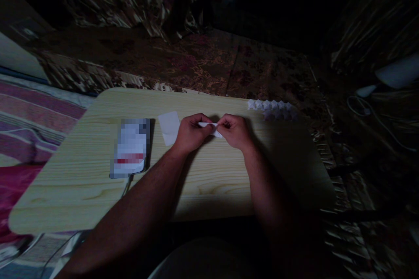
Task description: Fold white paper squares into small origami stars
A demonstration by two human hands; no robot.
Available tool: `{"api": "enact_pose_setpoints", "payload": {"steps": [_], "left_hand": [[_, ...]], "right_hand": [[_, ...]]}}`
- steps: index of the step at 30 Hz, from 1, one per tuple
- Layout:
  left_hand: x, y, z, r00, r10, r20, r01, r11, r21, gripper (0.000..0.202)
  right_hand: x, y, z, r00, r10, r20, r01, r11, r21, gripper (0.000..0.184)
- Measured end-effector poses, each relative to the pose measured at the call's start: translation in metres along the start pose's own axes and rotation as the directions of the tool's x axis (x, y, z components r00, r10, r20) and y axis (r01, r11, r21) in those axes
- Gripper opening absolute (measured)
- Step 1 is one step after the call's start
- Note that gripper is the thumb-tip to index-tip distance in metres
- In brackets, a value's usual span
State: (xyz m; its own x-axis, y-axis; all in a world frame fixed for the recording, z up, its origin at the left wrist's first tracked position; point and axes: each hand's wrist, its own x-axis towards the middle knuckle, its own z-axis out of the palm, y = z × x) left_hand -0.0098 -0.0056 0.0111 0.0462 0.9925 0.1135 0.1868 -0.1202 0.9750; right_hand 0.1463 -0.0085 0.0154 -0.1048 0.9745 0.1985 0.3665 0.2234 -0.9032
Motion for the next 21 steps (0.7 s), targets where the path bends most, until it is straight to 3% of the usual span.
{"api": "enact_pose_setpoints", "payload": {"steps": [5, 9, 13, 18, 21], "left_hand": [[0.006, -0.005, -0.005, 0.993, -0.001, -0.115, -0.011, 0.995, -0.103, 0.009], [0.009, -0.002, -0.006, 0.983, -0.052, -0.174, 0.008, 0.969, -0.247, 0.014], [0.005, 0.003, 0.002, 0.996, -0.087, -0.004, 0.081, 0.935, -0.346, 0.024], [0.002, -0.001, 0.003, 0.996, -0.089, -0.012, 0.083, 0.959, -0.271, 0.026], [0.002, -0.003, 0.002, 0.997, -0.056, 0.048, 0.066, 0.972, -0.226, 0.024]], "right_hand": [[0.001, 0.001, -0.004, 0.999, -0.009, -0.051, 0.009, 1.0, 0.001, 0.007], [0.004, 0.005, -0.006, 0.989, 0.055, -0.139, -0.047, 0.997, 0.059, 0.007], [0.006, 0.008, 0.0, 0.983, 0.09, -0.159, -0.063, 0.984, 0.168, 0.012], [0.005, 0.005, 0.001, 0.985, 0.135, -0.107, -0.111, 0.973, 0.204, 0.017], [0.004, 0.002, -0.002, 0.99, 0.136, -0.025, -0.125, 0.96, 0.25, 0.022]]}}
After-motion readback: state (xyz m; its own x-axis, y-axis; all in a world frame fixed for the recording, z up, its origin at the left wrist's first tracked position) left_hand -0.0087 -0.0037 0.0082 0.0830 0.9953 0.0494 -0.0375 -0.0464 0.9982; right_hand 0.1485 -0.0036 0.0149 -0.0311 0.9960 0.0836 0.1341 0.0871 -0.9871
